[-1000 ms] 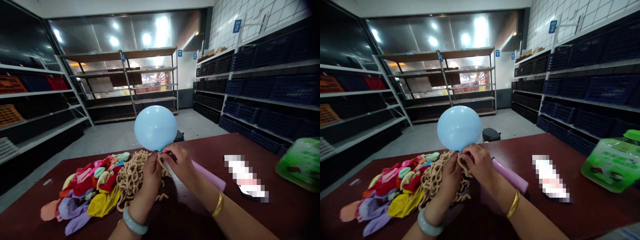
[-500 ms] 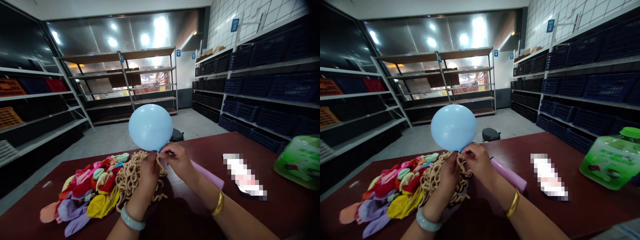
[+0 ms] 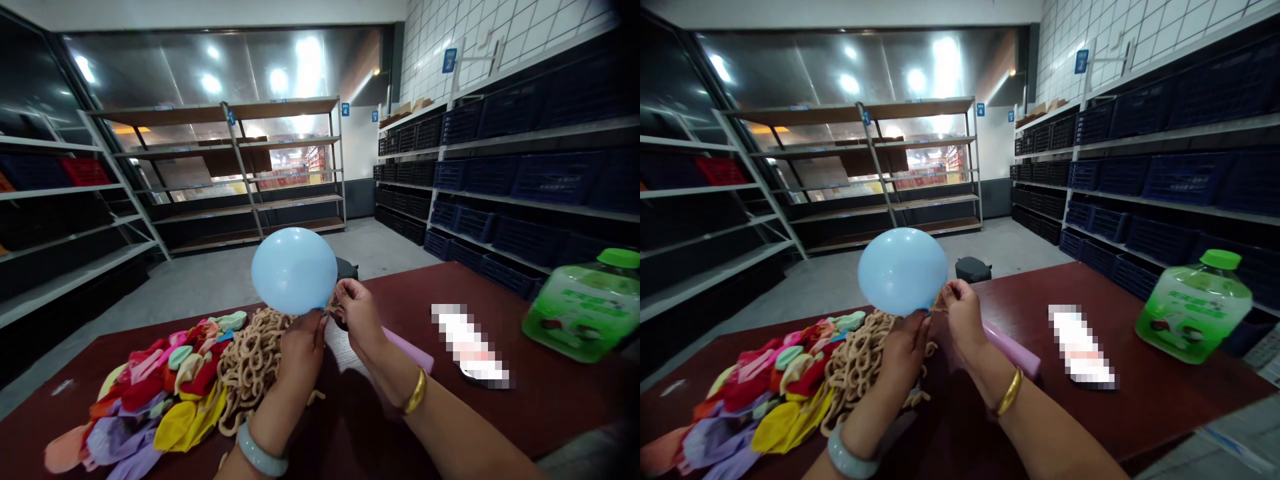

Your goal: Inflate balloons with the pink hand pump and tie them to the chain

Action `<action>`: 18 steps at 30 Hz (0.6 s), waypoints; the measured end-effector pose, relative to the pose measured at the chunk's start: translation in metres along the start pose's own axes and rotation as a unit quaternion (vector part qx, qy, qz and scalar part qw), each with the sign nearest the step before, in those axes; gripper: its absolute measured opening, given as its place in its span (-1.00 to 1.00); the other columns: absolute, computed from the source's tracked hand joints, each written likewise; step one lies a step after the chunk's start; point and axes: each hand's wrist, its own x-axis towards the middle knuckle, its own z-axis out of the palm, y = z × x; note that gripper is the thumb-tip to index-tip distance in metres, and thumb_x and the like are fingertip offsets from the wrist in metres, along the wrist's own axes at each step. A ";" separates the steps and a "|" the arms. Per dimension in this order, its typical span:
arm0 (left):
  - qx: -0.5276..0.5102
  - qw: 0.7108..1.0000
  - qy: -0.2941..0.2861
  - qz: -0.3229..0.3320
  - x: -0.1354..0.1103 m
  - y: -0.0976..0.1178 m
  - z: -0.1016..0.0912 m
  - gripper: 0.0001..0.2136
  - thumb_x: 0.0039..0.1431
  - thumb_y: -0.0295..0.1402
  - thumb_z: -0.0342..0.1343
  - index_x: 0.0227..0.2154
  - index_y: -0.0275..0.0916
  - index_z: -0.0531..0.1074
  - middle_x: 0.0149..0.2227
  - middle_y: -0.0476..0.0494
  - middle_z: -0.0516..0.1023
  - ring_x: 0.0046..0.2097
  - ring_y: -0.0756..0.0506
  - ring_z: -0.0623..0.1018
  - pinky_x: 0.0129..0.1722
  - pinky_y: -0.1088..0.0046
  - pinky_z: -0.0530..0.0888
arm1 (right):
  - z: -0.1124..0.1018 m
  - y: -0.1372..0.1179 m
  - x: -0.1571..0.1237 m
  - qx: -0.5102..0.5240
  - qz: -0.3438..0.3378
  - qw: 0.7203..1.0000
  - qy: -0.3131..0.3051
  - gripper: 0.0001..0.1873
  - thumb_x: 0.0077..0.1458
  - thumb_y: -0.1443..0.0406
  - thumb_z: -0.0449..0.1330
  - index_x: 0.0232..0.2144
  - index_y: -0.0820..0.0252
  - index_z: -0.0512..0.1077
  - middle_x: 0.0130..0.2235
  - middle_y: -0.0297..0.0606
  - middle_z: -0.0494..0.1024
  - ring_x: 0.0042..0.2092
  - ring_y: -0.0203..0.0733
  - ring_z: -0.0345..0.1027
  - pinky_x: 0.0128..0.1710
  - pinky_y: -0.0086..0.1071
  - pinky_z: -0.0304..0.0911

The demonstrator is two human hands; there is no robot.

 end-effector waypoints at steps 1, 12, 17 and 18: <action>-0.006 1.000 -0.004 0.008 0.000 0.000 0.001 -0.77 0.33 -0.31 -0.14 -0.27 -0.23 0.41 -0.37 -0.14 0.52 -0.32 -0.12 0.49 -0.34 0.42 0.29 | -0.001 0.000 0.002 0.023 0.005 1.000 0.009 -0.69 -0.02 0.06 0.25 -0.48 0.13 0.30 -0.57 -0.47 0.31 -0.58 -0.37 0.09 -0.58 -0.46 0.04; -0.033 0.992 0.049 -0.109 0.002 -0.011 -0.005 -0.73 0.33 -0.26 -0.17 -0.45 -0.21 0.29 -0.51 -0.04 0.38 -0.44 -0.06 0.41 -0.43 0.44 0.22 | -0.001 0.015 0.005 -0.052 0.070 0.988 -0.126 -0.62 -0.17 0.03 0.36 -0.55 0.25 0.46 -0.51 -0.33 0.46 -0.45 -0.30 0.23 -0.40 -0.39 0.11; 0.078 0.994 -0.016 -0.074 0.003 -0.009 -0.002 -0.80 0.31 -0.37 -0.18 -0.37 -0.23 0.31 -0.46 -0.14 0.47 -0.41 -0.12 0.47 -0.42 0.40 0.24 | 0.005 0.015 -0.007 0.022 0.148 0.981 -0.125 -0.67 -0.19 0.13 0.40 -0.60 0.24 0.40 -0.60 -0.45 0.32 -0.53 -0.38 0.10 -0.47 -0.43 0.03; 0.097 0.992 -0.031 -0.069 0.003 -0.007 -0.001 -0.80 0.31 -0.38 -0.17 -0.36 -0.23 0.32 -0.45 -0.17 0.48 -0.39 -0.13 0.48 -0.42 0.40 0.24 | 0.006 0.015 -0.009 0.038 0.149 0.982 -0.108 -0.69 -0.20 0.16 0.40 -0.58 0.24 0.41 -0.58 -0.44 0.35 -0.51 -0.37 0.13 -0.46 -0.42 0.05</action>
